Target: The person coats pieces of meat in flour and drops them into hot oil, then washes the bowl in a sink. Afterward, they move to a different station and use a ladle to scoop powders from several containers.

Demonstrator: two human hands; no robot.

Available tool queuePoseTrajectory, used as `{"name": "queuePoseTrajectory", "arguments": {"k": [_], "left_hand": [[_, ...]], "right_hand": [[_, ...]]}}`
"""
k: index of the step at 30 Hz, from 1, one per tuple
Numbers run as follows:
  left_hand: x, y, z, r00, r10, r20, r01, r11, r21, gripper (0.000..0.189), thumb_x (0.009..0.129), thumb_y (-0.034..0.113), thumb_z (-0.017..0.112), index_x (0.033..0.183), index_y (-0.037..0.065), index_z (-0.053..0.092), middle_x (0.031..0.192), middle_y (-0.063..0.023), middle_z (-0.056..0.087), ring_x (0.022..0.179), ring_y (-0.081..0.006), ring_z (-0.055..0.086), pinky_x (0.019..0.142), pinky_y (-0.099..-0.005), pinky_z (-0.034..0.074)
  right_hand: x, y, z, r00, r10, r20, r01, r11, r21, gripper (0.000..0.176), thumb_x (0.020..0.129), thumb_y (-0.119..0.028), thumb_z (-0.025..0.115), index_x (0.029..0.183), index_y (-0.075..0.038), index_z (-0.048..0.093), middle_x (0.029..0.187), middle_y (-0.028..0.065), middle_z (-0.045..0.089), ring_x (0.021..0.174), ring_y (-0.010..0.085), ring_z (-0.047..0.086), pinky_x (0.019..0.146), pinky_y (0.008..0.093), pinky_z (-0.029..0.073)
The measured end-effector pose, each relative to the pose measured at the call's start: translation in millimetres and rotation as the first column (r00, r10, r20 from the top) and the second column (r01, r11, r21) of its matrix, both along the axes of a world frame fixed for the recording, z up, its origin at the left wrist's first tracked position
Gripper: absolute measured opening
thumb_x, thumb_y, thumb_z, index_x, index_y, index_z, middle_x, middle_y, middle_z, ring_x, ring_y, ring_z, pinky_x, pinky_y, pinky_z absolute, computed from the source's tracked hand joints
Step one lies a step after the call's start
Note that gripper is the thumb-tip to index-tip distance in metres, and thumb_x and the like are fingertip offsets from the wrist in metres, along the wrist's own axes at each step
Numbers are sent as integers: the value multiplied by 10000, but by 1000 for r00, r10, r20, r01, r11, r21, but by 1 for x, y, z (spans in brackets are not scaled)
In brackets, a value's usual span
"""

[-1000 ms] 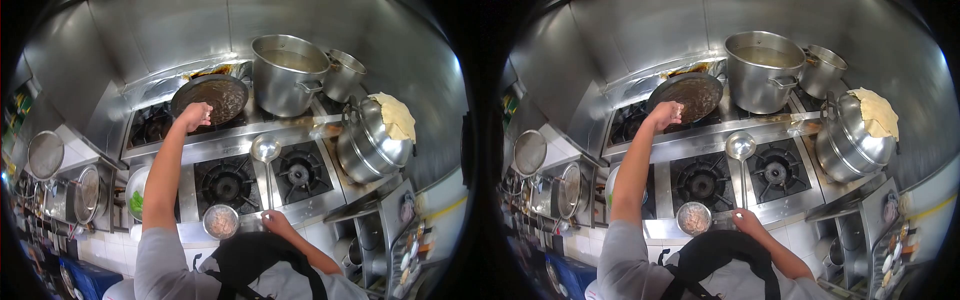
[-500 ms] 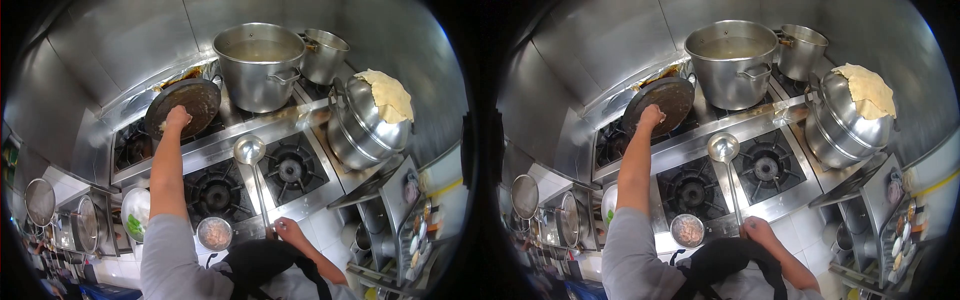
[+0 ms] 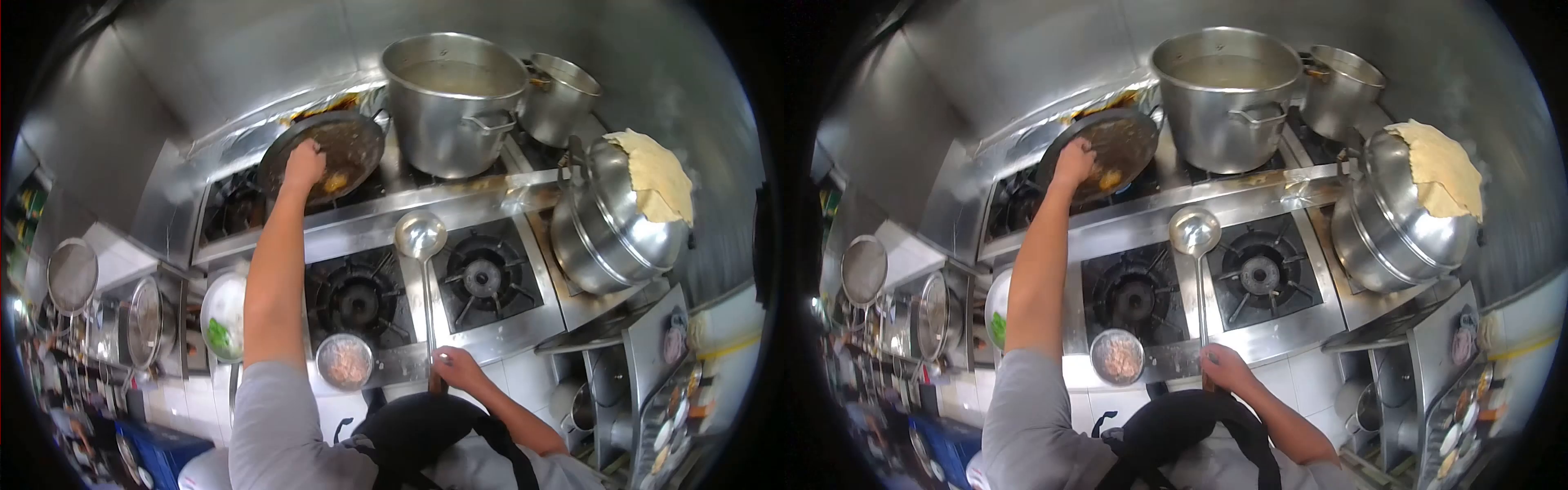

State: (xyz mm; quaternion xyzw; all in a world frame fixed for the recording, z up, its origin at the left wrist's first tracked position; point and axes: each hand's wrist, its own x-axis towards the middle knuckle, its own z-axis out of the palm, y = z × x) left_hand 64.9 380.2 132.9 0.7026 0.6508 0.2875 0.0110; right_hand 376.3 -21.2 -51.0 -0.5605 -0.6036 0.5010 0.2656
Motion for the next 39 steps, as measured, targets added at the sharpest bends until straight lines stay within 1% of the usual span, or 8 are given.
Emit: {"name": "queuePoseTrajectory", "arguments": {"k": [5,7,12,14,17,28,34,39], "left_hand": [[-16,-162,33,991,-103,88,103,995,7,268,839,199,678,1039,23,653,904,-160,694,848,-302,671,772,-362,510],[-31,-224,9,971,-126,204,166,968,-191,222,830,176,695,988,24,662,843,-129,688,741,-217,636,722,-327,498],[-63,-335,-98,949,-268,166,315,799,-512,266,810,179,643,1045,57,662,992,-163,677,927,-326,645,826,-409,503],[-64,-361,-148,937,-346,46,323,813,-484,327,804,192,651,1107,70,642,1086,-155,651,1021,-327,613,876,-421,494],[-47,-382,-181,923,-371,-104,287,842,-457,394,793,211,671,1162,85,617,1117,-144,628,1067,-326,589,901,-434,489],[-35,-380,-212,885,-400,-237,282,867,-411,235,766,191,659,951,48,642,1076,-146,625,1014,-313,612,824,-420,522],[-55,-379,-182,950,-190,248,264,913,-311,163,777,137,635,876,8,629,850,-187,672,787,-379,650,721,-425,525],[-60,-388,-154,785,34,618,300,852,-429,163,801,114,686,913,8,632,769,-70,646,689,-161,609,664,-298,497]], "right_hand": [[-44,24,49,961,271,54,-235,905,-355,244,891,-243,575,987,-32,651,858,176,666,868,286,668,743,378,508],[-71,26,0,951,305,-56,-299,949,103,237,900,-230,571,966,-17,648,812,166,660,828,259,674,715,358,510],[-139,32,-7,951,300,-78,-302,953,-13,202,864,-168,593,961,6,624,933,208,658,924,345,645,810,397,492],[-157,31,-32,973,231,-27,-216,942,255,203,845,-129,593,1013,-16,603,899,177,637,876,308,637,778,390,495],[-166,34,-41,961,247,128,-276,907,319,243,808,-90,589,1039,-12,584,950,209,635,956,391,614,836,440,492],[-160,38,-42,927,288,240,-344,908,240,281,769,-66,580,1040,7,600,989,256,629,974,424,600,844,466,489],[-163,39,-36,865,311,394,-444,840,311,316,754,-124,625,1048,-10,606,938,244,624,920,410,612,818,461,495],[-180,40,-13,886,181,427,-423,694,583,472,740,-231,661,1170,-48,595,1022,189,629,979,368,604,885,442,458]]}}
